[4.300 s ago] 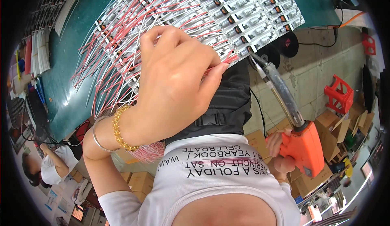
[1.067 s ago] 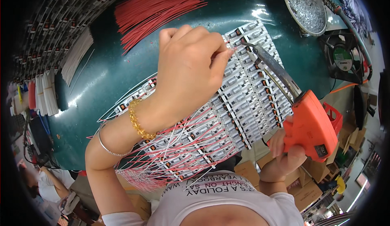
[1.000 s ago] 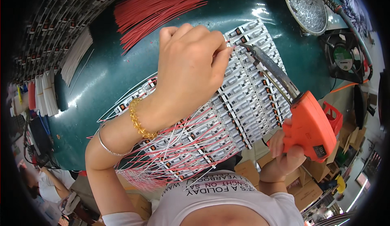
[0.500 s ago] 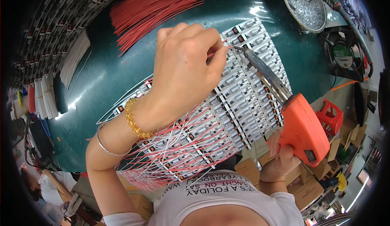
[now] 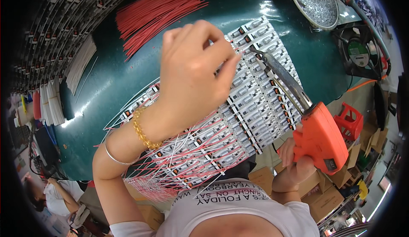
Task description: The person uses a soldering iron to attach red and white wires to a large grid of electronic components on a green workbench. They repeatedly pick up individual wires, position them on the component terminals, and apply the soldering iron to secure the connections.
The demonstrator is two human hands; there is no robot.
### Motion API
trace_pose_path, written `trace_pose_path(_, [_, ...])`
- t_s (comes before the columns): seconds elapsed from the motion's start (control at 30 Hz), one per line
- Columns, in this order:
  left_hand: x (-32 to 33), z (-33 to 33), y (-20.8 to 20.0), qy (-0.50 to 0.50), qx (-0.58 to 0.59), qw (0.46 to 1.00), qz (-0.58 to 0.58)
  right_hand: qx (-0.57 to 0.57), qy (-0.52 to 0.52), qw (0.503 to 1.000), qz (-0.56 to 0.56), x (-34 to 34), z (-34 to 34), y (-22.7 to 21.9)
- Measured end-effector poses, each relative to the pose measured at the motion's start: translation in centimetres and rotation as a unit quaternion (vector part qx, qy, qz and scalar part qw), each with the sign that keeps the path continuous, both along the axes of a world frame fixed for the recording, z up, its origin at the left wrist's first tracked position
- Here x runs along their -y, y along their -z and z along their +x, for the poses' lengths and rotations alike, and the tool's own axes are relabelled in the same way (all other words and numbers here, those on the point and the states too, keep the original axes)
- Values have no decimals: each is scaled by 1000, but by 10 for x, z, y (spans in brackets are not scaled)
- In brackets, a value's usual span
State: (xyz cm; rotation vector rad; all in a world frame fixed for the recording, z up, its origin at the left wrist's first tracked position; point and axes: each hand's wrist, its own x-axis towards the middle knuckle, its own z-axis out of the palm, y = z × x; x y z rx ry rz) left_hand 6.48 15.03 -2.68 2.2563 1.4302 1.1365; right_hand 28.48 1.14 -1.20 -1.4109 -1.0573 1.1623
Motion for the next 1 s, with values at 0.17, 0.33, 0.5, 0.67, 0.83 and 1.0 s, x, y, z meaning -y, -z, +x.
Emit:
trace_pose_path(0.17, [4, 0, 0, 25, -7, 999, -33, -59, 51, 997, -30, 20, 21, 26])
trace_pose_path(0.33, [5, 3, 3, 22, -4, 999, -49, -33, 19, 999, 12, 16, 14, 21])
trace_pose_path(0.5, [6, 2, 4, 9, -17, 1000, -23, 98, -16, 993, 56, 19, 21, 27])
trace_pose_path(0.67, [4, 5, 6, 16, -20, 999, -20, 48, 36, 997, 38, 11, 3, 12])
trace_pose_path(0.83, [4, 2, 4, 13, -33, 999, -22, -6, 12, 999, 51, 16, 12, 23])
trace_pose_path(1.0, [-4, -8, -4, -11, -91, 994, 62, -98, 72, 992, 19, 27, 17, 34])
